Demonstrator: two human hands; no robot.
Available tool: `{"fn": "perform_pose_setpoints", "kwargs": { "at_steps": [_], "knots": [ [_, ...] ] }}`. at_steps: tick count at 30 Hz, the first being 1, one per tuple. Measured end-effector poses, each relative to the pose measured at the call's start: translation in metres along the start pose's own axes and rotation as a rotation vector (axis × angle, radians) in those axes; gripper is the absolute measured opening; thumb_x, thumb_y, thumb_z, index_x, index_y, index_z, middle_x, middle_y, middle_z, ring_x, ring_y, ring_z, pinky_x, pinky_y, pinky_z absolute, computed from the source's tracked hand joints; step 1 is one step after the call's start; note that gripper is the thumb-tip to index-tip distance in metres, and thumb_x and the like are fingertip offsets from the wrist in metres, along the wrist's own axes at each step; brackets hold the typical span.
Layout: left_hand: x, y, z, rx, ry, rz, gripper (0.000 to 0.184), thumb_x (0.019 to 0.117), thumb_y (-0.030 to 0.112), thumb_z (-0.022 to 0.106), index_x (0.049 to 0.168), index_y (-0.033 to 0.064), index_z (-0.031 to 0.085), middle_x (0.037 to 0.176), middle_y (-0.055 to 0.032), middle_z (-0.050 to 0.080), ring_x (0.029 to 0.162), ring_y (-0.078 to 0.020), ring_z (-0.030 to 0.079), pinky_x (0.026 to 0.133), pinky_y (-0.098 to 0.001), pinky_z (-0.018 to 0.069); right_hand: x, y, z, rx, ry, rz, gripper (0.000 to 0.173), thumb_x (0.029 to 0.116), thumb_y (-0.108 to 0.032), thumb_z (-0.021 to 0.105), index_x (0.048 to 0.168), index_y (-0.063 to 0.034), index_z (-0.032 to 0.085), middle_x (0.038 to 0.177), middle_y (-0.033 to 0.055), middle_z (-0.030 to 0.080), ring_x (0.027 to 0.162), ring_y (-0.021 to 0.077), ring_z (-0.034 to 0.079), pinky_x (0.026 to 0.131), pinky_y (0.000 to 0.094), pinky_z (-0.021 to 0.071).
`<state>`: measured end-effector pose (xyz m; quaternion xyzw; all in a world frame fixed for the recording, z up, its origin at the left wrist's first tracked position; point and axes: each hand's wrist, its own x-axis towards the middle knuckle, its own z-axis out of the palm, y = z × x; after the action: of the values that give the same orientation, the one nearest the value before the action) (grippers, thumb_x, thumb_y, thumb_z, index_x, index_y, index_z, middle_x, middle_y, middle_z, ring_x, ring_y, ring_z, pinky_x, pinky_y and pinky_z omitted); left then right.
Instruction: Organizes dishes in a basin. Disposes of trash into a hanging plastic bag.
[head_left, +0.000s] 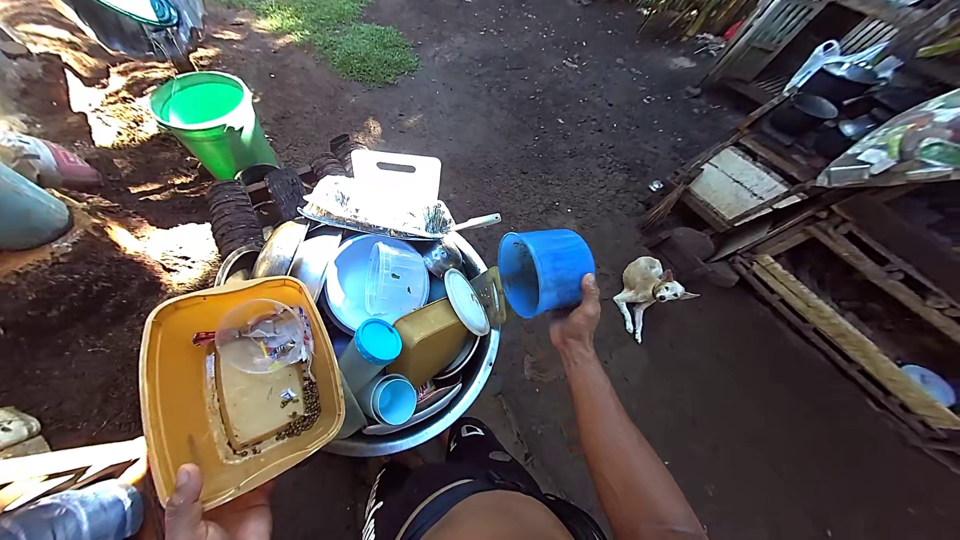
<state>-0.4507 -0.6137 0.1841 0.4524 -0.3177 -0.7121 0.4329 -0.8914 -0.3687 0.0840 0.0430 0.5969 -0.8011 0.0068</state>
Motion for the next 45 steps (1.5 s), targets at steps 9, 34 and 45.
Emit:
{"fn": "perform_pose_setpoints", "kwargs": {
  "at_steps": [9, 34, 45],
  "knots": [
    [0.000, 0.000, 0.012, 0.009, -0.030, -0.017, 0.058, 0.0974, 0.050, 0.060, 0.142, 0.0165, 0.048, 0.132, -0.0139, 0.064, 0.117, -0.0345, 0.066, 0.082, -0.0611, 0.0596, -0.006, 0.067, -0.014, -0.447, -0.092, -0.278, 0.057, 0.0932, -0.040, 0.064, 0.125, 0.0067, 0.059, 0.112, 0.0187, 0.064, 0.101, 0.0223, 0.066, 0.088, 0.0389, 0.0574],
    [-0.003, 0.013, 0.036, 0.012, -0.116, 0.015, 0.057, 0.0977, 0.047, 0.061, 0.142, 0.0150, 0.047, 0.133, -0.0145, 0.063, 0.120, -0.0337, 0.064, 0.087, -0.0625, 0.0579, -0.004, 0.069, 0.004, -0.643, -0.409, -0.095, 0.070, 0.0932, -0.046, 0.066, 0.144, -0.0001, 0.051, 0.148, 0.0250, 0.047, 0.136, 0.0340, 0.049, 0.111, 0.0478, 0.0463],
    [-0.011, 0.001, 0.030, -0.024, -0.047, 0.083, 0.059, 0.0945, 0.046, 0.065, 0.141, 0.0131, 0.050, 0.123, -0.0156, 0.069, 0.106, -0.0326, 0.071, 0.080, -0.0572, 0.0624, -0.008, 0.019, 0.036, -0.683, -0.216, -0.399, 0.056, 0.1018, -0.037, 0.055, 0.140, 0.0048, 0.052, 0.137, 0.0301, 0.051, 0.124, 0.0367, 0.055, 0.105, 0.0454, 0.0496]
  ]
}}
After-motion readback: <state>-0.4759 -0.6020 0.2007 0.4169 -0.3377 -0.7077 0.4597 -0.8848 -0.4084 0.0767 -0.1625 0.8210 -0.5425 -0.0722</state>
